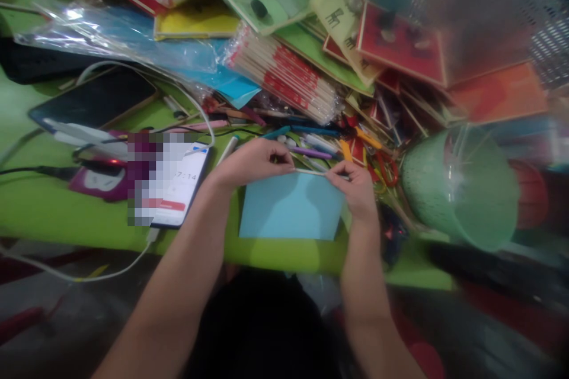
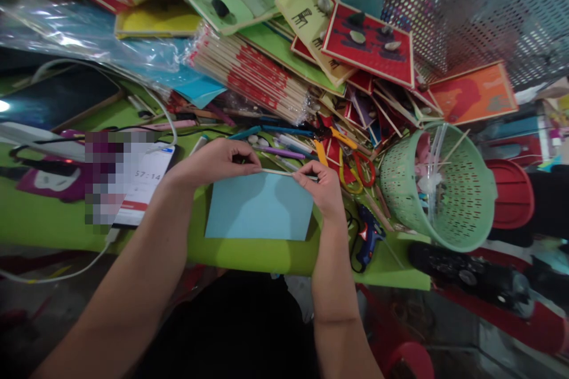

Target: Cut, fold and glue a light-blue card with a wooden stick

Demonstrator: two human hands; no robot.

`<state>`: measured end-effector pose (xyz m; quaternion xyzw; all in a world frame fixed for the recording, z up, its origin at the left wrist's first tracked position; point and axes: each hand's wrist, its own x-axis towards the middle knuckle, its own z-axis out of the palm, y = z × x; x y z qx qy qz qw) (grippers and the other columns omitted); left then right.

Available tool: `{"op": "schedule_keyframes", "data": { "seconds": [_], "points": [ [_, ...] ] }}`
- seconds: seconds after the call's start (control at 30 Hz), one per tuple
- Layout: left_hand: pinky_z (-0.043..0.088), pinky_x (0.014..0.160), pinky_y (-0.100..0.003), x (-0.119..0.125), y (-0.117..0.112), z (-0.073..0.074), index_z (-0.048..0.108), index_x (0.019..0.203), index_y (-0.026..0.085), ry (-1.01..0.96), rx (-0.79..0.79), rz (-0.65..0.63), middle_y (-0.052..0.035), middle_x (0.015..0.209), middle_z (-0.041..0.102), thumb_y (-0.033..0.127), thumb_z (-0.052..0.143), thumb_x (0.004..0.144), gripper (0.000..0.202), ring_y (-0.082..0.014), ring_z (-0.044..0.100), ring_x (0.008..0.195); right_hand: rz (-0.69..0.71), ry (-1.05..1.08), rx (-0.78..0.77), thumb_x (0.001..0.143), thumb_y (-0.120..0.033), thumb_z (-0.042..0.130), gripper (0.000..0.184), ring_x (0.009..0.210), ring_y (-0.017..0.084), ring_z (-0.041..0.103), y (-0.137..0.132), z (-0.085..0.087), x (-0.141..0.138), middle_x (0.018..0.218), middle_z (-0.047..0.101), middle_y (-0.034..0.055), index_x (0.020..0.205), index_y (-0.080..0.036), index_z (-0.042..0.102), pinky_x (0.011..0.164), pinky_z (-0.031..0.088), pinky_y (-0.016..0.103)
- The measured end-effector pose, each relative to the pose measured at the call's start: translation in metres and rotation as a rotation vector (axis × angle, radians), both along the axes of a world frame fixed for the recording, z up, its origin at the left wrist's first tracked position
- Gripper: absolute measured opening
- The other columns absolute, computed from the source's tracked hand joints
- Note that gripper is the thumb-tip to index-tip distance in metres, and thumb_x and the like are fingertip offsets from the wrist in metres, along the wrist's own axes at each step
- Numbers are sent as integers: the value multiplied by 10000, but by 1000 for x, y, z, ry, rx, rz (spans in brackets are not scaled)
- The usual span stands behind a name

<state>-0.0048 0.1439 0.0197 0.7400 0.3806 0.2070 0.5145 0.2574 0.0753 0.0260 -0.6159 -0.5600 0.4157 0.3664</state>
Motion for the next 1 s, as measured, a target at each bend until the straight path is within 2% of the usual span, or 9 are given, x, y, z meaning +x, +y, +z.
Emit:
{"op": "schedule_keyframes", "data": {
  "seconds": [0.37, 0.53, 0.63, 0.73, 0.83, 0.93, 1.0],
  "points": [
    [509, 732, -236, -3, -1, 1, 771, 843, 200, 23, 25, 41, -7, 826, 765, 449, 681, 842, 265, -149, 676, 774, -47, 68, 32, 798, -512, 790, 300, 694, 156, 546, 2, -3, 5, 737, 645, -7, 772, -228, 699, 652, 450, 286],
    [497, 708, -239, -2, -1, 1, 765, 828, 196, 43, 34, 103, -21, 830, 766, 481, 679, 849, 299, -158, 678, 780, -59, 78, -4, 792, -524, 791, 318, 608, 133, 459, 2, -6, 6, 661, 559, -31, 740, -237, 662, 568, 383, 266],
    [496, 697, -241, 1, -12, 8, 767, 826, 196, 66, 34, 150, -24, 836, 767, 461, 669, 859, 284, -159, 679, 775, -103, 147, -32, 784, -537, 797, 333, 578, 123, 447, 3, -9, 9, 648, 545, -40, 752, -239, 653, 552, 381, 262],
    [520, 727, -251, -4, -42, 17, 784, 892, 217, 87, 34, 178, -27, 890, 779, 424, 640, 883, 252, -168, 698, 813, -126, 207, 11, 823, -559, 755, 338, 606, 126, 509, 3, -10, 11, 687, 595, -27, 779, -236, 666, 577, 421, 260],
    [553, 727, -267, -17, -90, 21, 784, 1073, 266, 135, -89, 251, -30, 1018, 795, 423, 609, 925, 278, -180, 718, 849, -111, 234, 20, 884, -556, 693, 321, 634, 133, 565, 2, -10, 11, 705, 635, -13, 829, -240, 690, 589, 444, 256],
    [583, 756, -309, -29, -140, 15, 757, 1160, 280, 192, -204, 392, -37, 1052, 793, 450, 608, 947, 312, -207, 732, 889, -106, 211, 5, 899, -540, 691, 299, 675, 137, 602, 1, -12, 9, 740, 662, -6, 858, -244, 699, 607, 468, 252],
    [593, 807, -337, -32, -166, 12, 747, 1157, 282, 232, -220, 533, -42, 1099, 784, 454, 588, 967, 302, -225, 733, 956, -89, 204, 3, 897, -540, 704, 296, 691, 137, 608, 1, -13, 6, 755, 670, -5, 863, -246, 702, 620, 481, 252]
  ]
}}
